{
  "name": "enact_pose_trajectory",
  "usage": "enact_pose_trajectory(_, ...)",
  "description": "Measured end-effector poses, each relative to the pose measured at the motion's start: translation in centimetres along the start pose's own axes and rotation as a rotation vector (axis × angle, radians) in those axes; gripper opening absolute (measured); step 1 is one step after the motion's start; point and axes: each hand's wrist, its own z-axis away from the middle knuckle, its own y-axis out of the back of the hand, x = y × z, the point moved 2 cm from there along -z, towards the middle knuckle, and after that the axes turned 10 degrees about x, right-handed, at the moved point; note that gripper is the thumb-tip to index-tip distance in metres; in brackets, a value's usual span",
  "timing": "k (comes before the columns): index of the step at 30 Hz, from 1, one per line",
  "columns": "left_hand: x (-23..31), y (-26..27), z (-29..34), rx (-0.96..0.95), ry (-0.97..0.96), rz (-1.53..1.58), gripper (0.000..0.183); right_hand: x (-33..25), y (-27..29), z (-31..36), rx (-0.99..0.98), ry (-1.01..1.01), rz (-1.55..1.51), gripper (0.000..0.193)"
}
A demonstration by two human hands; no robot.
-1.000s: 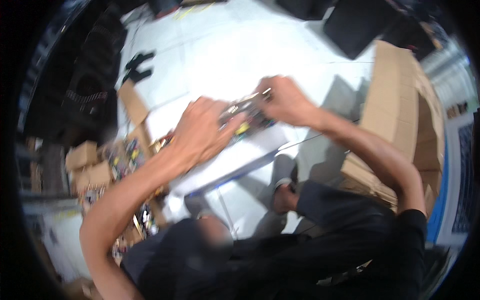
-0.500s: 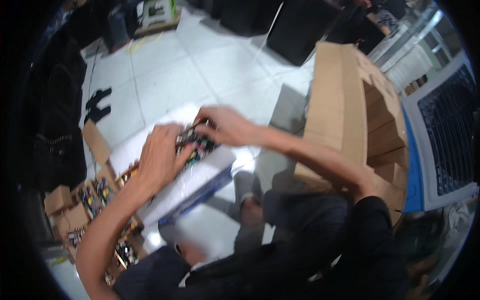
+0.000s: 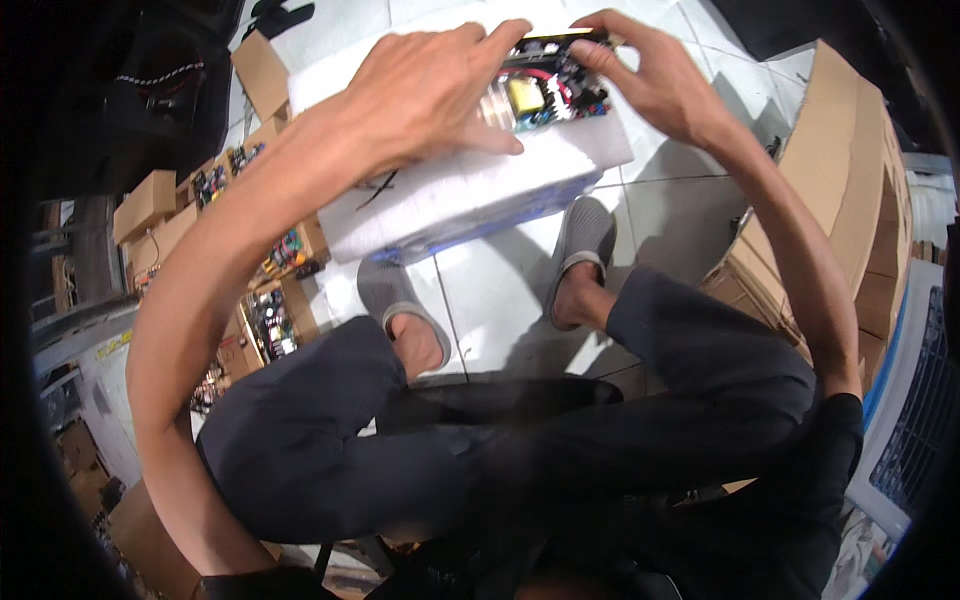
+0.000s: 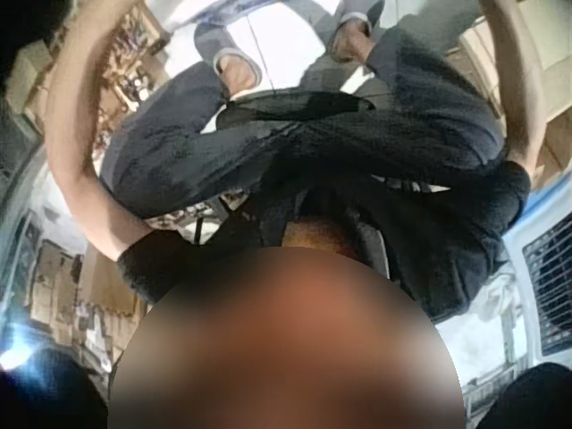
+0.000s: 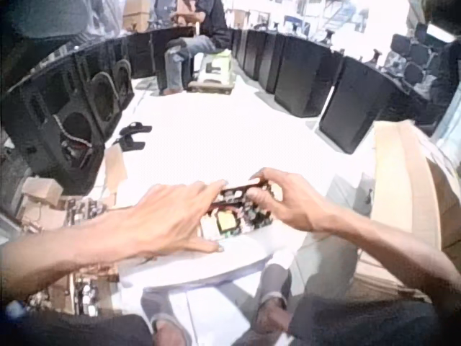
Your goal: The person sits on the floor and works on a circuit board, using a hot glue gun to apply glue to components. They handle wires and small parts while seated among boxes and electronic equipment.
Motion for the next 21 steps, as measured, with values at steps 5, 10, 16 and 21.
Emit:
enact_pose_trajectory(5, 0.2, 0.0, -0.7, -0.100, -0.039, 0.026, 0.090, -1.1, 0.8, 0.0, -0.093, -0.161, -0.154, 0.036)
enact_pose_trajectory(10, 1.0, 1.5, -0.4, -0.258, 0.042, 0.092, 0.084, -2.6, 1.1, 0.2, -0.113, -0.107, -0.071, 0.035)
enact_pose_trajectory(16, 1.2, 1.1, 0.1, -0.242, -0.015, 0.018, 0.087, -2.4, 1.2, 0.7, -0.097, -0.069, -0.012, 0.038)
enact_pose_trajectory(21, 1.3, 1.4, 1.3, -0.041, -0.105, 0.032, 0.079, -2.9, 1.1, 1.7, 0.138, -0.104, -0.151, 0.043)
